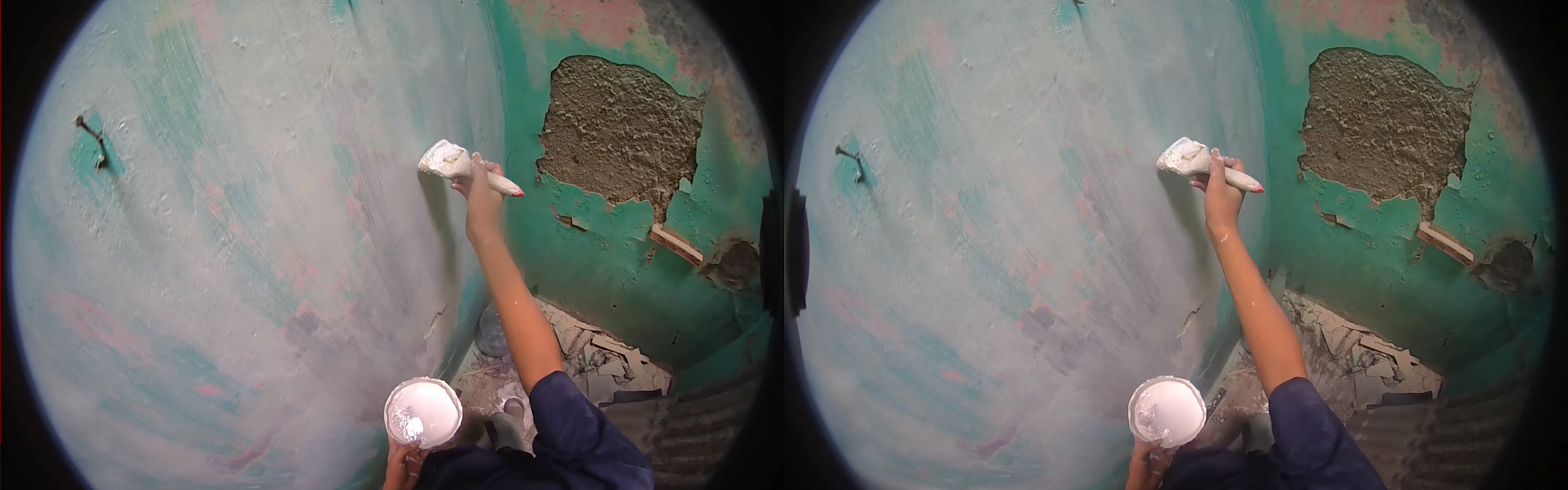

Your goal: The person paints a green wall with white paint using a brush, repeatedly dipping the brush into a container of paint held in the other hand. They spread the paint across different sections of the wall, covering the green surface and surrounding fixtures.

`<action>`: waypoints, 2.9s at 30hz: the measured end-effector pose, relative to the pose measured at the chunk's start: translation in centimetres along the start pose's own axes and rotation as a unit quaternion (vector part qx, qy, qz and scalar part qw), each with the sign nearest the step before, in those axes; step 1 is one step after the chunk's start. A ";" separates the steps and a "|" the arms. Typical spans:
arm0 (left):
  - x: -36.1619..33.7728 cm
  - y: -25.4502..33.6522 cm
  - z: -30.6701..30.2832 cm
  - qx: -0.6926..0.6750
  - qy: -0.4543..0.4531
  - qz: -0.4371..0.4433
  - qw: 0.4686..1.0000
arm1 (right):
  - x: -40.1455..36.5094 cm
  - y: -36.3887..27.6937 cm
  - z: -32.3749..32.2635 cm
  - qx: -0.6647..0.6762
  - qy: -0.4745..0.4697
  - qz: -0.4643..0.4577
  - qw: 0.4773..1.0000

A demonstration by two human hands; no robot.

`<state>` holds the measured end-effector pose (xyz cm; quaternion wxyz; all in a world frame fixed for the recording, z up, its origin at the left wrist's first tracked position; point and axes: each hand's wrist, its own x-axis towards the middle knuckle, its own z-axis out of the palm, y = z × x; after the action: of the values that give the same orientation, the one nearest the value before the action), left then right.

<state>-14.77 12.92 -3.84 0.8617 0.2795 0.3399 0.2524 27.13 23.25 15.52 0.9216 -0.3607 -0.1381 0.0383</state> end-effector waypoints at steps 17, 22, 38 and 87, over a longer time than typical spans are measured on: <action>4.5 -2.0 5.4 -0.030 0.127 -0.044 0.990 | 7.9 -0.6 0.8 -0.296 -0.097 -0.152 0.938; 5.0 -2.2 6.6 -0.043 0.153 -0.052 0.986 | 10.4 -8.9 9.7 -0.074 -0.133 -0.140 0.978; 7.5 -4.0 4.1 -0.038 0.070 -0.056 0.995 | 3.2 7.8 -9.4 -0.388 -0.057 0.013 0.920; 10.0 -6.2 14.0 -0.034 0.200 -0.107 0.973 | 7.4 15.0 -18.3 -0.246 0.005 0.155 0.957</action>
<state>3.36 10.39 -3.73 0.8073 0.1557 0.5244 0.2215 39.85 23.61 -5.79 0.7879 -0.5933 -0.0807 0.1439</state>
